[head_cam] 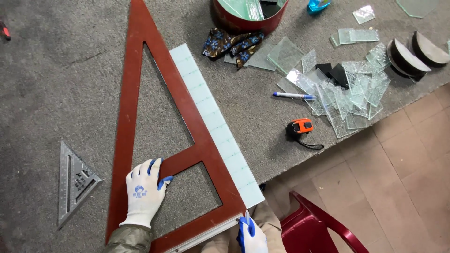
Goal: Using a large triangle ruler and a marker to draw a pattern of lines on a strip of material on a workbench.
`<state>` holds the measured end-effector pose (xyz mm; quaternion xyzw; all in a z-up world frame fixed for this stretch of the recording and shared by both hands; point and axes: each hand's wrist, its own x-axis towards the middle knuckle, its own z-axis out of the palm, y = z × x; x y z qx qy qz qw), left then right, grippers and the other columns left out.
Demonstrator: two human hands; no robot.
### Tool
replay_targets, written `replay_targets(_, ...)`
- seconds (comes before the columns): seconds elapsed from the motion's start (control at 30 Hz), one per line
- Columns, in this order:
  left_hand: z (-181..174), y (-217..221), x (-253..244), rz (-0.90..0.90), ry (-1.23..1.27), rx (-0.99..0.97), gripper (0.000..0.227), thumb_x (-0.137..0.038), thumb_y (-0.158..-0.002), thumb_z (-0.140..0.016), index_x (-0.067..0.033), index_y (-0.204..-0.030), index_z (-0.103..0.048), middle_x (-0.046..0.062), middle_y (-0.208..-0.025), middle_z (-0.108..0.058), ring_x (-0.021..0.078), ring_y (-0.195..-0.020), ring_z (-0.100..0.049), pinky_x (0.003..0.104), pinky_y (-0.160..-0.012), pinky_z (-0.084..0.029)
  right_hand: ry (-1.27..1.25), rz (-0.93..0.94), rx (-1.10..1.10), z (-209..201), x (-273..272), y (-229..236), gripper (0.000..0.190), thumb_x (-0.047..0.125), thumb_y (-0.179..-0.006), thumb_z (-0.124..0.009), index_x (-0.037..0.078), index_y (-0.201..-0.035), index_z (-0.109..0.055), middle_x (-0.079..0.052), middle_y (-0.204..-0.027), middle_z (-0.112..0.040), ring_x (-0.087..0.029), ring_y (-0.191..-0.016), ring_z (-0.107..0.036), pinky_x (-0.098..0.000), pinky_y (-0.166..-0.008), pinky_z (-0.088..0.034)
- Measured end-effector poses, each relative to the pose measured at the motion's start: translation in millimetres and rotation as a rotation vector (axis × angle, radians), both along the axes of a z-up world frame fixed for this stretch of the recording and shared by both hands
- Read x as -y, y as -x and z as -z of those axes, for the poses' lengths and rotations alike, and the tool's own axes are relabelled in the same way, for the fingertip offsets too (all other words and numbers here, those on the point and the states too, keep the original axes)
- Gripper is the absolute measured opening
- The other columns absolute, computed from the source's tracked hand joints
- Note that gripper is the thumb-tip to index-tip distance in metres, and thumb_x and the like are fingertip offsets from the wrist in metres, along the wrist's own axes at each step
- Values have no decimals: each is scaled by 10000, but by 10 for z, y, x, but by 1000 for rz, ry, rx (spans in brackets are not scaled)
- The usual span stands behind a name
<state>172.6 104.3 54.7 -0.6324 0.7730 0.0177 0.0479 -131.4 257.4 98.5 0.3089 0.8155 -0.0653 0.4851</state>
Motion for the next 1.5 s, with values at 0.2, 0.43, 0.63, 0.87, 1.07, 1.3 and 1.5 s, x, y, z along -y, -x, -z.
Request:
replay_targets(0.2, -31, -13, 0, 2, 8, -18, 675, -561, -931, -706, -236, -1517, -629, 27, -1472, -663, 300, -1320, -623, 492, -1111, -489, 452, -269, -24, 228, -116, -46, 489, 369, -970, -746, 207, -1414, -869, -107, -652, -613, -181, -566, -542, -311, -602, -487)
replay_targets(0.43, 2, -24, -39, -7, 37, -39, 671, -543, -926, -721, -237, -1518, -637, 36, -1453, -671, 308, -1315, -618, 500, -1125, -481, 555, -188, 11, 232, -149, -58, 308, 276, -1003, -716, 89, -1168, -897, -80, -631, -479, -164, -545, -419, -318, -544, -389)
replay_targets(0.63, -20, -90, -45, -9, 7, -20, 681, -543, -921, -719, -223, -1517, -639, 52, -1458, -680, 309, -1330, -633, 513, -1123, -497, 392, -405, 48, -6, -4, -66, 366, 429, -990, -666, 226, -1188, -899, -84, -671, -655, -174, -588, -584, -293, -601, -495)
replay_targets(0.87, 23, -100, -74, -12, 55, -17, 672, -576, -940, -696, -228, -1512, -651, 45, -1450, -684, 301, -1327, -633, 502, -1128, -497, 363, -600, 65, -2, 0, -52, 371, 499, -987, -596, 261, -1091, -861, -26, -770, -746, -134, -784, -658, -278, -814, -497)
replay_targets(1.07, 8, -87, -74, -27, 50, -62, 658, -538, -943, -718, -216, -1513, -654, 71, -1448, -689, 323, -1332, -634, 530, -1124, -500, 496, -473, 67, 3, -63, -54, 326, 426, -1038, -638, 151, -898, -742, -54, -662, -585, -167, -586, -529, -311, -587, -449)
replay_targets(1.3, 71, -59, -112, -26, 110, -25, 669, -487, -910, -741, -211, -1515, -668, 75, -1478, -682, 319, -1347, -628, 516, -1149, -491, 485, -503, 90, -12, -30, -50, 347, 448, -1038, -600, 170, -881, -737, -63, -662, -630, -183, -616, -591, -325, -656, -496)
replay_targets(1.5, 174, -85, -126, -2, 178, -81, 715, -503, -836, -761, -214, -1483, -669, 95, -1423, -669, 346, -1262, -627, 534, -1119, -487, 585, 45, 82, 922, -419, -114, 422, 211, -1055, -686, 134, -1451, -808, -74, -629, -407, -172, -500, -410, -327, -497, -356)
